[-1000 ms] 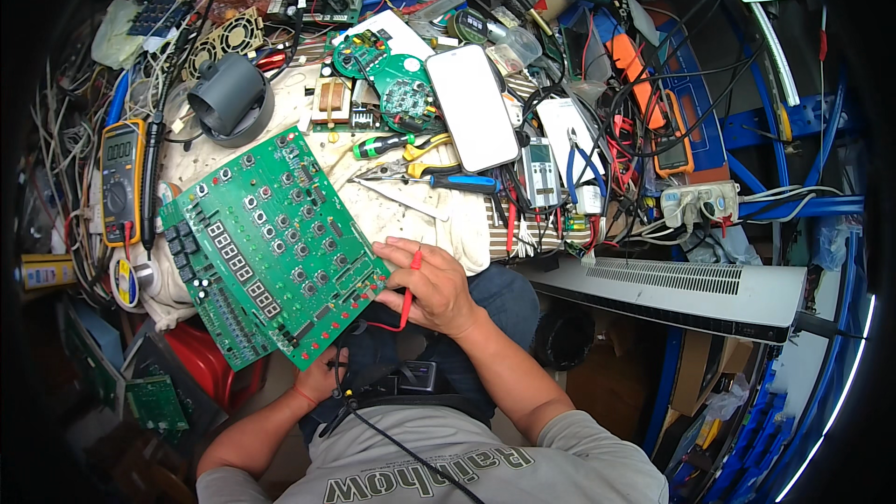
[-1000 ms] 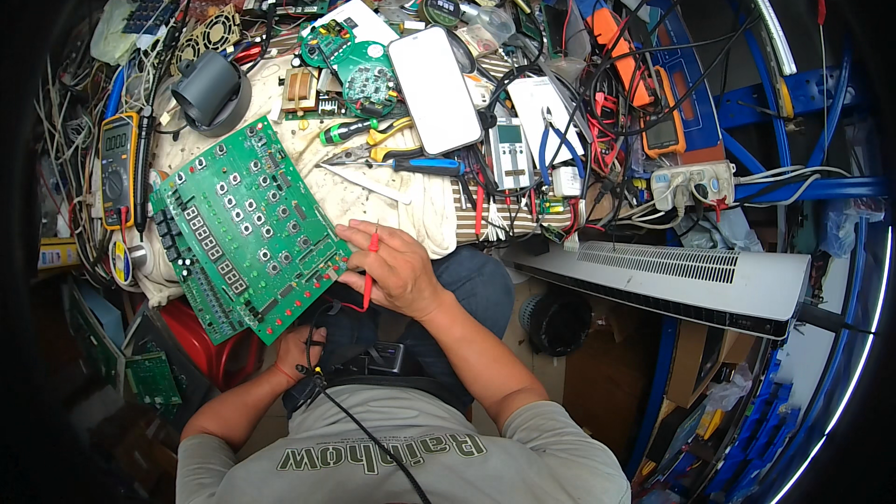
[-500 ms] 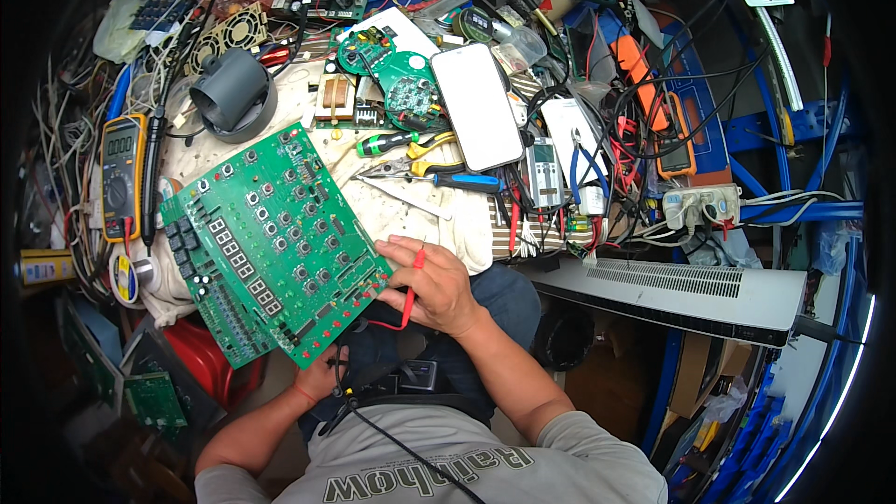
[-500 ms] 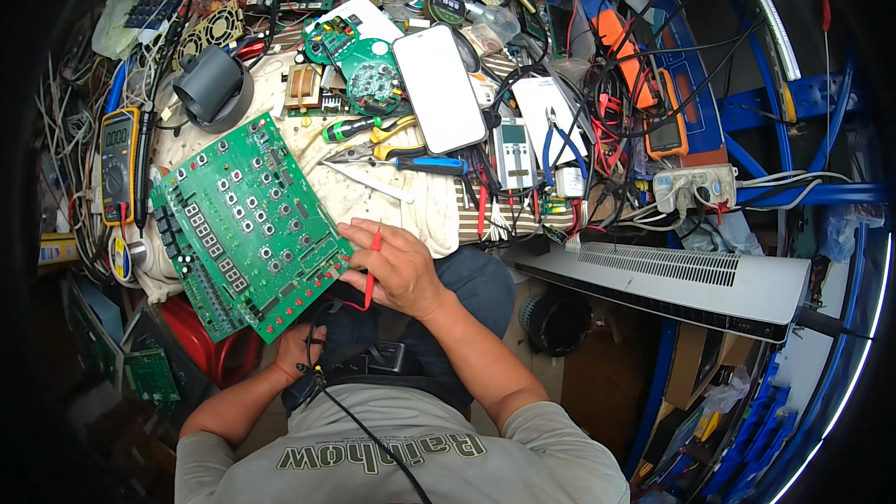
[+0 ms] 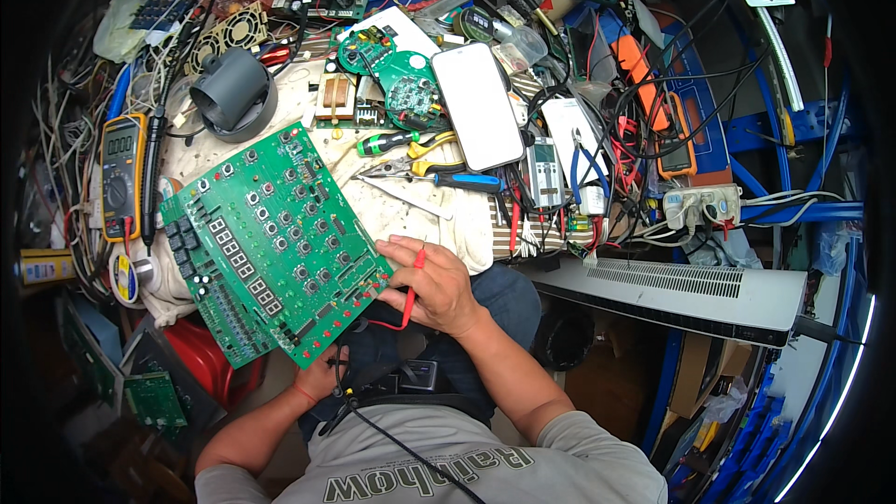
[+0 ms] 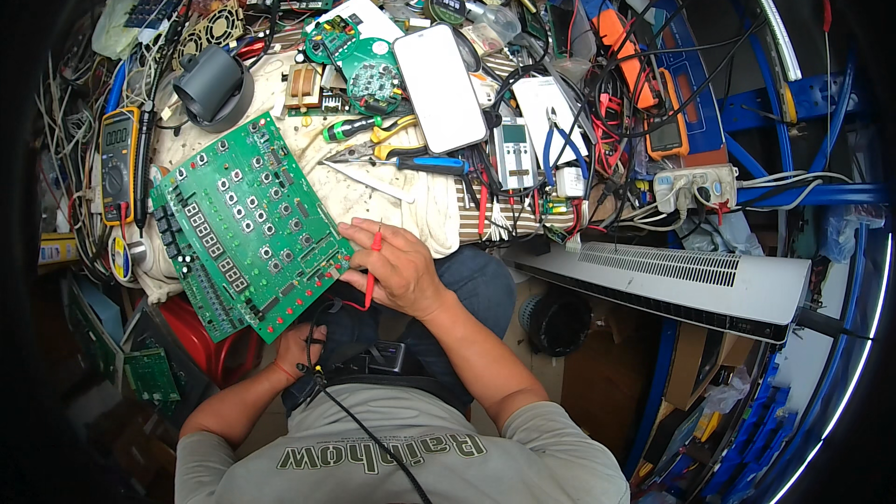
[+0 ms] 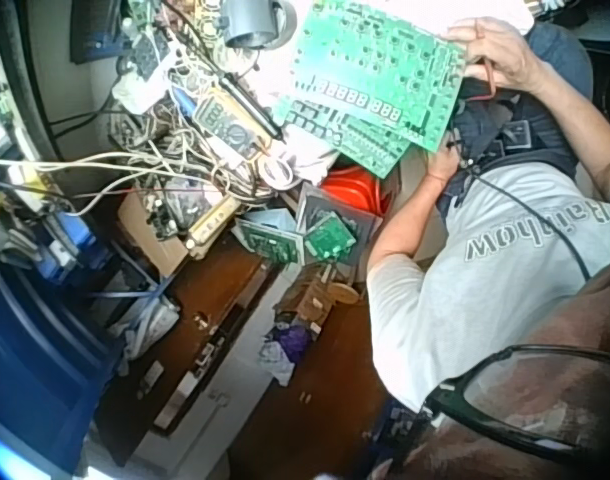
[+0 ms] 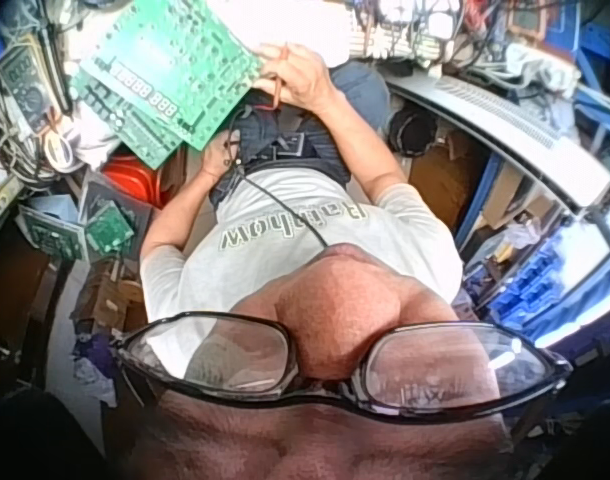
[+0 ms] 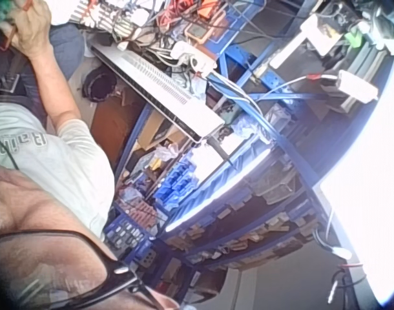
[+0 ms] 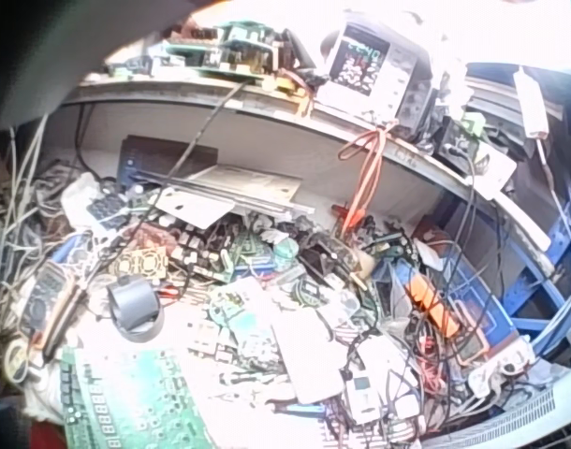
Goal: The person holds a green circuit board and uses a multimeter with red and black probes to test multiple points on the board. The person moves the probes across different components and connectors while observing the multimeter display. The board is rotated and repositioned during testing.
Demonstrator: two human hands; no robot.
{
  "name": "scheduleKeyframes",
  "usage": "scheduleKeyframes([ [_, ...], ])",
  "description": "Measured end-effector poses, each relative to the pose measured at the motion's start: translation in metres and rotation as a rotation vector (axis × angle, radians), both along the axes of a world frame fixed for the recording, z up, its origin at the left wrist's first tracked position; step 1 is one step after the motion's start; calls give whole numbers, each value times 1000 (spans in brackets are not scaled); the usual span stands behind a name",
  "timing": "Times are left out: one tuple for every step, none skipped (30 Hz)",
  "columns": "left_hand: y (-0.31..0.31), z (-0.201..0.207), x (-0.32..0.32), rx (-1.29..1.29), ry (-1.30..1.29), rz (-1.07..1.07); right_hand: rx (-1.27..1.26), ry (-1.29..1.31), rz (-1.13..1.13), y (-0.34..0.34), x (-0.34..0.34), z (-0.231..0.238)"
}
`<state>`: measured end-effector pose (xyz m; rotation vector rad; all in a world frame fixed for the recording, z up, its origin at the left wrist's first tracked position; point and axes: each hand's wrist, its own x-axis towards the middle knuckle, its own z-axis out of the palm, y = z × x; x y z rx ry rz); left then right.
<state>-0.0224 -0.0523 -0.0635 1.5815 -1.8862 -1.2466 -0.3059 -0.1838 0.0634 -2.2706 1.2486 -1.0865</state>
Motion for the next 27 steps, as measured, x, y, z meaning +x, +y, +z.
scheduleKeyframes([
  [1, 0, 0, 4, -9, 7, 1, 0, -2, 0, 0, 0],
  [1, -1, 0, 14, 3, 3, -2, 1, 0, 0, 0, 0],
  [1, -2, 0, 18, 4, 1, -4, 0, 1, 0, 0, 0],
  [1, -3, 1, 35, -5, -5, -2, 3, 0, 0, 0, 0],
  [0, -4, 2, 9, -4, -16, -4, 1, 1, 0, 0, 0],
  [0, -5, 3, -4, -14, -31, -3, 1, 1, 0, -1, 0],
  [1, -5, 3, -5, -41, -46, -1, 3, -1, 0, -1, 0],
  [1, -6, 3, -12, -23, -39, -2, 1, 0, 0, -1, 0],
  [1, -5, 3, -6, -22, -34, -3, 0, -1, 0, 0, 0],
  [1, -5, 3, 6, -32, -32, -3, -1, -2, 0, 0, 0],
  [1, -4, 3, 0, -23, -32, -3, -2, -3, 0, 0, 0],
  [0, -3, 3, 0, -26, -35, -3, -3, -3, 0, 0, 0],
  [0, -2, 2, 10, -40, -37, 0, -2, -4, 0, 0, 0],
  [-1, -1, 2, -8, -36, -36, -4, -2, -3, 0, 0, 0],
  [-1, 0, 1, -16, -44, -35, -6, 0, -4, 0, 0, 0],
  [-1, 0, 1, -15, -65, -33, -4, 4, -6, 0, 0, 0],
  [-1, 0, 1, -15, -38, -23, -7, 0, -4, 0, 0, 0],
  [-1, 0, 0, -6, -24, -12, -8, -2, -4, 0, 0, 0],
  [-1, -1, 0, 8, -24, -3, -8, -2, -6, 0, 0, 0],
  [-1, -2, 0, 4, -12, -1, -10, -3, -4, 0, 0, 0],
  [0, -2, 0, 6, -14, -1, -10, -2, -4, 0, 0, 0],
  [0, -3, 0, 12, -25, -1, -9, 1, -5, 0, 0, 1],
  [0, -4, 1, 0, -22, -4, -8, 0, -4, 0, 0, 1],
  [0, -4, 1, -7, -28, -8, -5, 0, -4, 0, 0, 1],
  [0, -5, 1, -3, -43, -9, 0, 2, -6, 0, -1, 1],
  [0, -5, 1, -25, -32, -10, -1, 0, -4, 0, 0, 1],
  [0, -4, 1, -37, -31, -9, 0, 0, -3, 0, 0, 1],
])
